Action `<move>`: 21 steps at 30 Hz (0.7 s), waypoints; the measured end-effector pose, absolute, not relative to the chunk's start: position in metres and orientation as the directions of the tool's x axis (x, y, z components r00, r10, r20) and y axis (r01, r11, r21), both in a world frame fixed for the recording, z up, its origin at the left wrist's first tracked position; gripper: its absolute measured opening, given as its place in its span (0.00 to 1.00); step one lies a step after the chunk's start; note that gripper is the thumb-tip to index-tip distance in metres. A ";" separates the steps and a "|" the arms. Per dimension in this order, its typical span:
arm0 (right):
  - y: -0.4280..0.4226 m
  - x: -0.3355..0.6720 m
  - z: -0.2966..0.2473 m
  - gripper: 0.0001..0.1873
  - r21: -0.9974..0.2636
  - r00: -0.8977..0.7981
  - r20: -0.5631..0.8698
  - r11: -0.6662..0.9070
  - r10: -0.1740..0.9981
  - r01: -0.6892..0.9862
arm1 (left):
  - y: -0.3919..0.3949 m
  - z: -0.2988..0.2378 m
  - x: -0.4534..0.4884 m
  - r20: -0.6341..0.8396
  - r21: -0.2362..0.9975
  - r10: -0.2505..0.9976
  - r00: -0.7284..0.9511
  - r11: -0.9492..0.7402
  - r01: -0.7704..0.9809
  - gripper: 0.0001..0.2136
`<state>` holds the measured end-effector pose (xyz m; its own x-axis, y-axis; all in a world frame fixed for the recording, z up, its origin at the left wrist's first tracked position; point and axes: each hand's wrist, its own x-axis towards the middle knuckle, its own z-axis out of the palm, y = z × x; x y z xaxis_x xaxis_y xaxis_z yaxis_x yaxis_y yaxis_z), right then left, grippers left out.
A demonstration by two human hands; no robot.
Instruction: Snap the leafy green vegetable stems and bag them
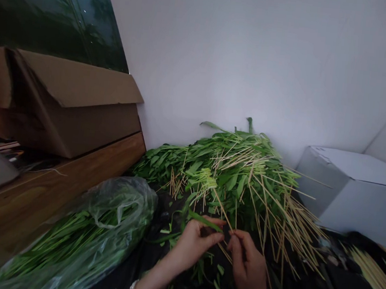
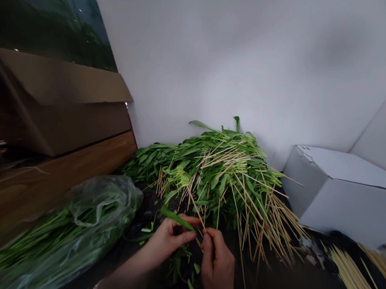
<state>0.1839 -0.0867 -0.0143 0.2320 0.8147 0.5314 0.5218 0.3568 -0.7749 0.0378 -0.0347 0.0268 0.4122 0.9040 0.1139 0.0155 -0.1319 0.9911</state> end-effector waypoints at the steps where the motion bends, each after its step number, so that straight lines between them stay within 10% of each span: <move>1: -0.087 0.183 -0.015 0.13 -0.768 0.209 0.538 0.373 0.817 0.520 | -0.035 0.027 0.043 0.124 0.992 0.911 0.394 -0.121 -0.031 0.14; 14: -0.081 0.176 -0.027 0.14 -0.705 -0.040 0.496 0.429 0.868 0.564 | -0.008 0.063 0.022 0.201 0.976 0.975 0.096 -0.191 -0.107 0.14; 21: -0.081 0.173 -0.028 0.14 -0.705 -0.089 0.503 0.468 0.860 0.533 | -0.037 0.031 0.040 0.125 0.992 0.944 0.306 -0.109 -0.068 0.17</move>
<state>0.1730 -0.0808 -0.0283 -0.0891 0.8595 0.5033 0.5328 0.4681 -0.7050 0.0399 -0.0368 0.0310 0.3061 0.9438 0.1249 -0.0677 -0.1093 0.9917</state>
